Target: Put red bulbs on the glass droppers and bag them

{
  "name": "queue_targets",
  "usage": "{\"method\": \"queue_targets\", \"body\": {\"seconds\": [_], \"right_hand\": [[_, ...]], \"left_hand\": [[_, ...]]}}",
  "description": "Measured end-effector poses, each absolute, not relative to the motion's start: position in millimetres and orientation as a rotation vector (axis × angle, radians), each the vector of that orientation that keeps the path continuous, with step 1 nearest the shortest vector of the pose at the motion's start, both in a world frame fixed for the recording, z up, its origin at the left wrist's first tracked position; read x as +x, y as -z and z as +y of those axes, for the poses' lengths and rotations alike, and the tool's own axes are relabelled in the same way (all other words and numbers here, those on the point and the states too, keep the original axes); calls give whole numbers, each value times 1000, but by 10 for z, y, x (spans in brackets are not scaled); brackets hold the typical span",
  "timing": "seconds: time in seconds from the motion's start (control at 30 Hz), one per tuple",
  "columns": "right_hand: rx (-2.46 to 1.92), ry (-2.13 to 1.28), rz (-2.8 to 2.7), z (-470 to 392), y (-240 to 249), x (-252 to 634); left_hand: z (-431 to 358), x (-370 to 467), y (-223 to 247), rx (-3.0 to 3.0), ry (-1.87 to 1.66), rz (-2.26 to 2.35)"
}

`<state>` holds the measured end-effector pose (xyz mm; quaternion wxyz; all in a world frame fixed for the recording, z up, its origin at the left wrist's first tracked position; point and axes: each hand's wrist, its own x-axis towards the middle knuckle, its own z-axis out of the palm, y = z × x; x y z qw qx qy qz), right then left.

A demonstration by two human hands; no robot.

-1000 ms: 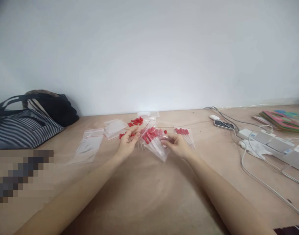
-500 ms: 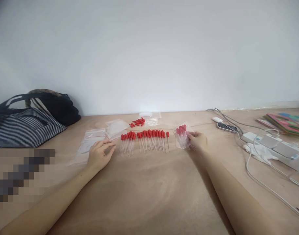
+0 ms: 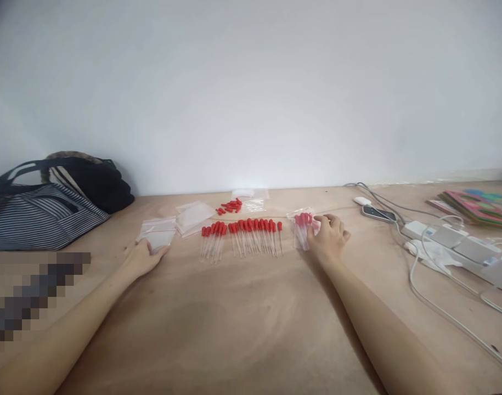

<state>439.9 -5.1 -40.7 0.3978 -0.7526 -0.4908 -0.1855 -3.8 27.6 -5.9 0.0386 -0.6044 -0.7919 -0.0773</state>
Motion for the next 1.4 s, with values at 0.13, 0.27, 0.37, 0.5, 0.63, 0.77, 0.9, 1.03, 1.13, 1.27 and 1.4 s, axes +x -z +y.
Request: {"method": "queue_targets", "body": {"seconds": [0.13, 0.27, 0.37, 0.5, 0.63, 0.77, 0.9, 1.03, 1.13, 1.27, 1.4], "right_hand": [[-1835, 545, -1286, -73, 411, 4359], [-1750, 621, -1347, -100, 400, 4321], [-1682, 638, -1394, -136, 370, 4255], [-1616, 512, -1515, -221, 313, 4079], [-1339, 240, -1794, -376, 281, 3838], [-1066, -122, -2108, -593, 282, 3612], [-1062, -303, -2227, -738, 275, 3482], [-1089, -342, -2243, -751, 262, 3452], [-1077, -343, -2297, -732, 267, 3448], [-1002, -344, -2376, -719, 268, 3427], [-972, -305, -2443, -715, 234, 3395]], "left_hand": [[254, -14, 124, -1818, 153, -2379], [210, -38, 30, -1840, 220, -2327], [121, -54, -143, -1849, 325, -2229], [-105, 146, -292, -2432, 633, -1567], [-401, 567, -225, -2942, 548, -922], [-613, 848, -172, -3206, 354, -899], [-673, 1012, -160, -3299, 449, -1150], [-651, 1222, -34, -3280, 522, -1228], [-640, 1325, 68, -3284, 544, -1257], [-655, 1335, 116, -3289, 561, -1278], [-669, 1312, 117, -3298, 559, -1308]]}}
